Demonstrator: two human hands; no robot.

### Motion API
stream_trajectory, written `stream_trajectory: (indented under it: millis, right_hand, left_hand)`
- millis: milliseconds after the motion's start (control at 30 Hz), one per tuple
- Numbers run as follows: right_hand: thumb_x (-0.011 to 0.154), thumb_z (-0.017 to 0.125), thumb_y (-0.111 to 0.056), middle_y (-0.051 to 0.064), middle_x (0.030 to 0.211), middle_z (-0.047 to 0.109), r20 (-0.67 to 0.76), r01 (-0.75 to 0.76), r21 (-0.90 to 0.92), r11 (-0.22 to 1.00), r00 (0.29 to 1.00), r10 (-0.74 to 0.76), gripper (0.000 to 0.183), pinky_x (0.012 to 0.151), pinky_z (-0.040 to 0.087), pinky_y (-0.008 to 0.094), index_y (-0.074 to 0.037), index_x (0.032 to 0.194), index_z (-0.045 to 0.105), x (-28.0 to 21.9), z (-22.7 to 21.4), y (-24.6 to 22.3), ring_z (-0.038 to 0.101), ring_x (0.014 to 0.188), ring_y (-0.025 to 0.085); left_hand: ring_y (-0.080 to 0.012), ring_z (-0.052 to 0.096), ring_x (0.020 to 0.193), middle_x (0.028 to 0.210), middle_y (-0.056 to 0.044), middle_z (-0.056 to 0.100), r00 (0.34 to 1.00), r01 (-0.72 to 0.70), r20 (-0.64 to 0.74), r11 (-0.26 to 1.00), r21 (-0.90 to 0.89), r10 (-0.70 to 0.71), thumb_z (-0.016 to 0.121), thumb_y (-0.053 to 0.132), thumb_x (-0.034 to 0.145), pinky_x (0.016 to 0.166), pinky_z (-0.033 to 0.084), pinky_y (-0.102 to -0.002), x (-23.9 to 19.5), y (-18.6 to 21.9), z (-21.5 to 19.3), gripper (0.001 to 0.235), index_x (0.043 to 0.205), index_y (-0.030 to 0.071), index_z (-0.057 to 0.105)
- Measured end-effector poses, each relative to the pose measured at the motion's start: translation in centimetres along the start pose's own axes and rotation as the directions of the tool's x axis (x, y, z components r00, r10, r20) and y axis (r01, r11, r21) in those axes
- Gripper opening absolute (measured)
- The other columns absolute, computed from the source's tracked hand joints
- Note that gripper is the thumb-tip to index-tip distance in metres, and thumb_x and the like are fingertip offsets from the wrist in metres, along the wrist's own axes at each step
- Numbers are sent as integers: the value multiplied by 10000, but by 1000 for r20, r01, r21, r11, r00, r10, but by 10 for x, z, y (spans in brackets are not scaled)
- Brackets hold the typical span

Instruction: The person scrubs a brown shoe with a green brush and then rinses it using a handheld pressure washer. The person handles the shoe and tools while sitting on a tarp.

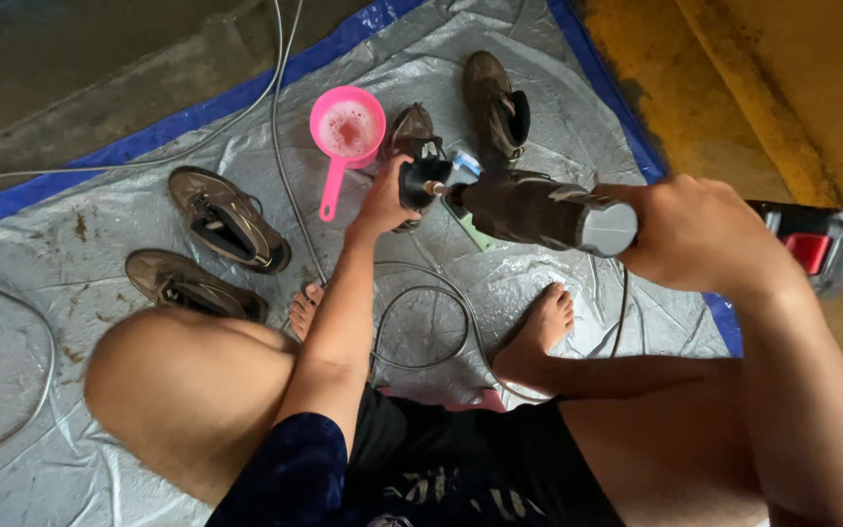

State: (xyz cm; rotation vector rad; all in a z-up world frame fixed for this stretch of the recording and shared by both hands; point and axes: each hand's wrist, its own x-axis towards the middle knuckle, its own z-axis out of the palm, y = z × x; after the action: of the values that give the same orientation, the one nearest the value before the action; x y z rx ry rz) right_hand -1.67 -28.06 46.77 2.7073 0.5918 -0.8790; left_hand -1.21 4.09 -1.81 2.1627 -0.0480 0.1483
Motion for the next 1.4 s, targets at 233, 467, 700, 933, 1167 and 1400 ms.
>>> stream_trajectory:
  millis: [233,467,700,933,1167,1400]
  right_hand:
    - [881,587,-258,113,897,816,-104,2,102,995,995,9,395,815,566,526,-347,1247,705,10,5,-1,746,897,424]
    - [915,591,-198,95,994,844,-27,34,59,998,999,-32,573,880,648,478,-363,1462,637,19,9,-13,809,927,307]
    - [877,638,-274,174,927,827,-156,179,-84,980,969,-190,614,889,661,559,-426,1471,666,72,83,-35,822,984,415]
    - [833,584,-205,131,777,732,-513,222,-463,858,722,-464,449,694,597,538,-230,1268,690,154,246,-57,771,698,364]
    - [854,546,-167,108,793,700,-453,317,-474,821,712,-536,321,750,546,563,-109,1169,568,178,335,-69,731,658,339]
    - [893,512,-151,108,732,659,-497,347,-505,790,632,-595,235,707,536,528,-113,1117,571,181,329,-60,702,592,332]
  left_hand:
    - [-340,522,1405,1546,-120,476,997,25,73,989,-145,-14,945,46,557,1116,467,-466,-3,9,-20,1104,1497,176,380]
    - [-327,538,1386,1500,-162,526,997,60,60,993,-102,-54,989,73,515,1159,428,-397,0,-8,-7,1166,1519,100,397]
    - [-458,554,1428,1468,-232,579,991,102,-49,953,-286,-121,1047,116,511,1241,406,-517,-5,6,4,1206,1557,161,447]
    - [-523,592,1392,1459,-284,603,977,209,29,924,-321,-211,1078,217,541,1199,468,-591,-11,32,5,1182,1531,181,434]
    - [-518,611,1385,1481,-292,601,950,309,100,936,-168,-296,780,-100,780,1175,522,-599,-13,24,16,969,1583,250,367]
    - [-563,558,1412,1510,-339,549,976,218,72,956,-197,-207,723,-146,747,1210,491,-593,-17,34,11,989,1611,154,347]
